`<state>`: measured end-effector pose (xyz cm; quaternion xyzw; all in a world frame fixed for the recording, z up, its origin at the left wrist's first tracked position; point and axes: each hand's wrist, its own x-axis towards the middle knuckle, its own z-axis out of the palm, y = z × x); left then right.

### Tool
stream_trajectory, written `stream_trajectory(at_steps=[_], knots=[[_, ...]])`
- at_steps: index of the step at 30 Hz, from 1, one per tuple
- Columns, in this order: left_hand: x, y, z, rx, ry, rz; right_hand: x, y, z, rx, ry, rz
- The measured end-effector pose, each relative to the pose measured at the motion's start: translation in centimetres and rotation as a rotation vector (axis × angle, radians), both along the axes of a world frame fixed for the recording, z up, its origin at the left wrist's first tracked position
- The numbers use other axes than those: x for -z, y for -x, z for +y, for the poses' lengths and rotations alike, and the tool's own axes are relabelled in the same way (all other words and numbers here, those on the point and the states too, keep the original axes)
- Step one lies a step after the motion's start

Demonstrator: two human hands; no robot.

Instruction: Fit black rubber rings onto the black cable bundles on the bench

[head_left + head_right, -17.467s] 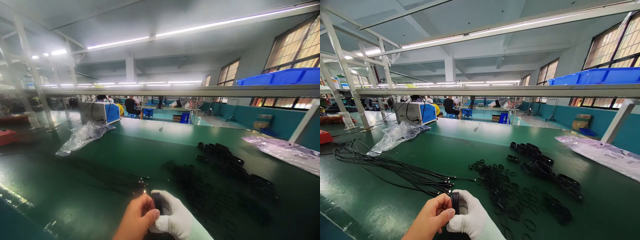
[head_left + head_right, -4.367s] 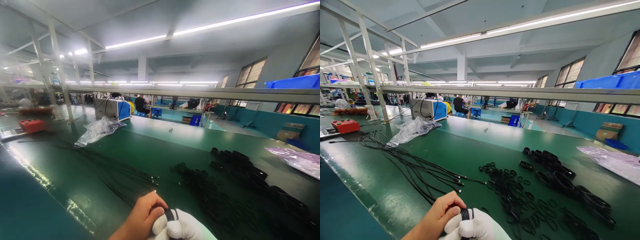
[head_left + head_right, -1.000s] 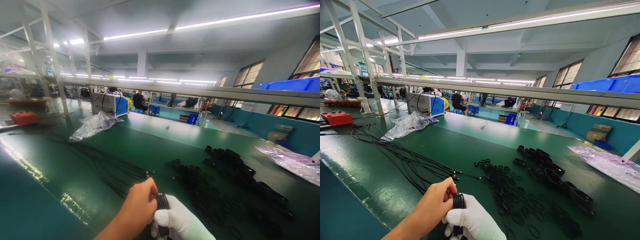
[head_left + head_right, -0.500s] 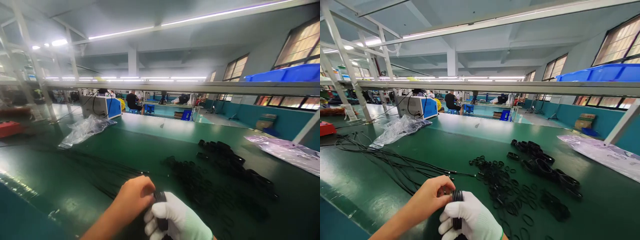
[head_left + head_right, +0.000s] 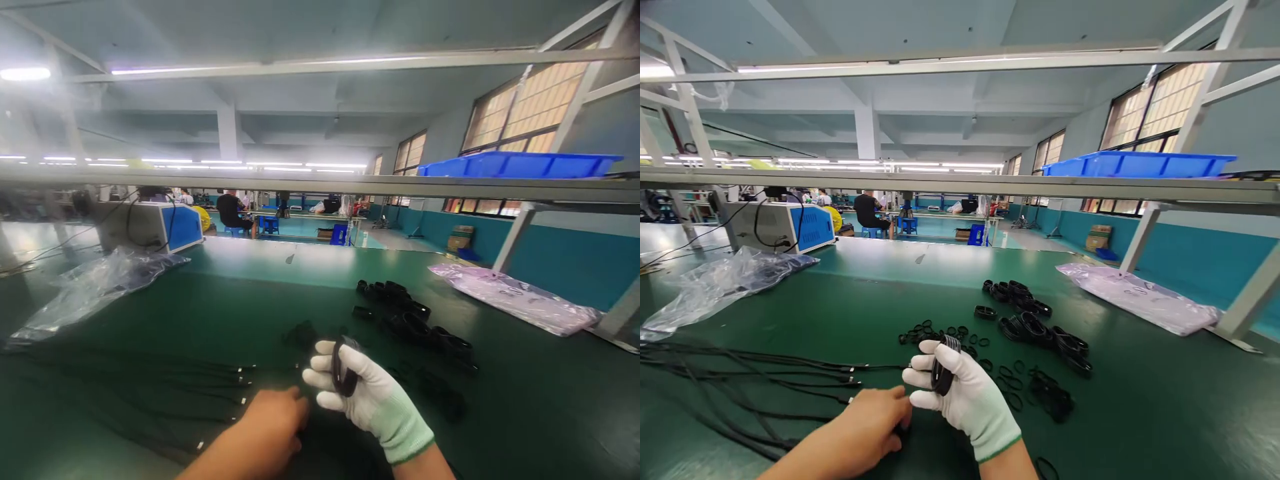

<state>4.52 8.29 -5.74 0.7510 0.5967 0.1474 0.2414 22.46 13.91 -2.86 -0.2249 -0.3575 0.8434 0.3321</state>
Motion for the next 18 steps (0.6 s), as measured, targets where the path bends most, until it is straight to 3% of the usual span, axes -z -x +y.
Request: stream_trajectory(at_steps=[4, 6, 9, 11, 15, 18], knots=[[0.4, 1.0, -1.5, -0.081, 0.004, -0.085, -0.1, 1.2, -0.7, 0.058, -0.037, -0.041], [0.1, 1.5, -2.1, -0.144, 0.055, -0.396, 0.0, 2.1, -1.3, 0.107, -0.075, -0.074], [0.0, 1.6, -2.6, -0.230, 0.167, -1.094, 0.5, 3.9, -2.3, 0.189, -0.169, -0.178], [0.6, 1.2, -2.6, -0.280, 0.180, -1.320, 0.9, 5.1, -2.9, 0.207, -0.223, -0.256], [2.5, 0.8, -2.3, -0.365, 0.137, -1.314, 1.7, 6.7, -3.8, 0.187, -0.236, -0.341], [3.1, 1.3, -3.0, -0.415, 0.056, -1.181, 1.9, 6.6, -4.6, 0.128, -0.127, -0.237]])
